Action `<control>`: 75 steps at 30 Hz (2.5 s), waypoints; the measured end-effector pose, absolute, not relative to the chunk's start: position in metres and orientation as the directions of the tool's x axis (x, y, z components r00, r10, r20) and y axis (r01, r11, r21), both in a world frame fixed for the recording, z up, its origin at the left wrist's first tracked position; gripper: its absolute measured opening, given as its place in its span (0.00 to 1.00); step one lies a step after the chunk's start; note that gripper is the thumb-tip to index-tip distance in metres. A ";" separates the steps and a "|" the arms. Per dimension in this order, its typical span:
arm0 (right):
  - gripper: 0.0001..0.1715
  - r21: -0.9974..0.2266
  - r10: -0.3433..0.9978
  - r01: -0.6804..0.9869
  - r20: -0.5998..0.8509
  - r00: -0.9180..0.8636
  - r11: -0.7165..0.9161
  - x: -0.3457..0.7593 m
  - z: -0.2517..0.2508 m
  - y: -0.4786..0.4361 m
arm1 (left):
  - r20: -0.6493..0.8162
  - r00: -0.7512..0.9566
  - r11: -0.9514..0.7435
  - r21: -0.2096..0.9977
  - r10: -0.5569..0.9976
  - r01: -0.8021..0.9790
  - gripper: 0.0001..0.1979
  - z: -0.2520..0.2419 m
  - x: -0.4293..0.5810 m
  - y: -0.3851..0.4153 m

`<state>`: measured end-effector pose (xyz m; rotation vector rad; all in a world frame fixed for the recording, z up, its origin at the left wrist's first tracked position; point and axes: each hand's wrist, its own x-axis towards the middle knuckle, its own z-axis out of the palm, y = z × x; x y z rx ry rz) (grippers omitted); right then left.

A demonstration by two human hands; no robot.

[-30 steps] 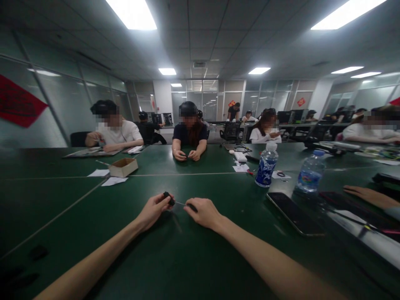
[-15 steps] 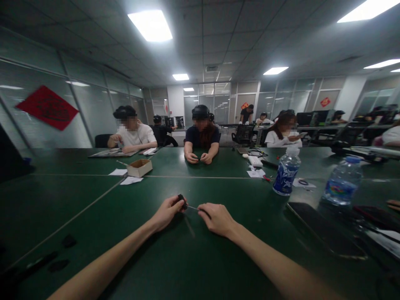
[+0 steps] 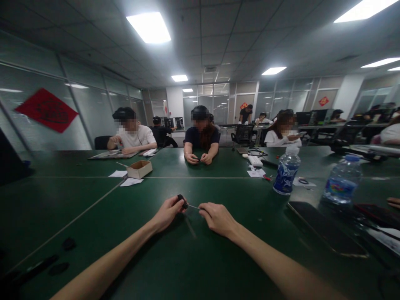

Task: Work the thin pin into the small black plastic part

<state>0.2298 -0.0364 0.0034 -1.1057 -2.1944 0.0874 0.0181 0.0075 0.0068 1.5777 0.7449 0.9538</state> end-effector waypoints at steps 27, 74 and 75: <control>0.13 -0.365 0.757 0.687 0.486 -0.436 0.629 0.229 0.008 -0.039 | 0.134 0.441 -0.069 0.985 0.888 -0.160 0.21 -0.001 0.017 0.010; 0.14 -0.390 0.808 0.727 0.439 -0.393 0.565 0.230 0.008 -0.036 | 0.164 0.466 -0.138 0.986 0.870 -0.088 0.13 0.004 0.017 0.008; 0.14 -0.392 0.812 0.729 0.431 -0.393 0.561 0.230 0.009 -0.037 | 0.162 0.465 -0.140 0.987 0.870 -0.082 0.13 0.005 0.017 0.008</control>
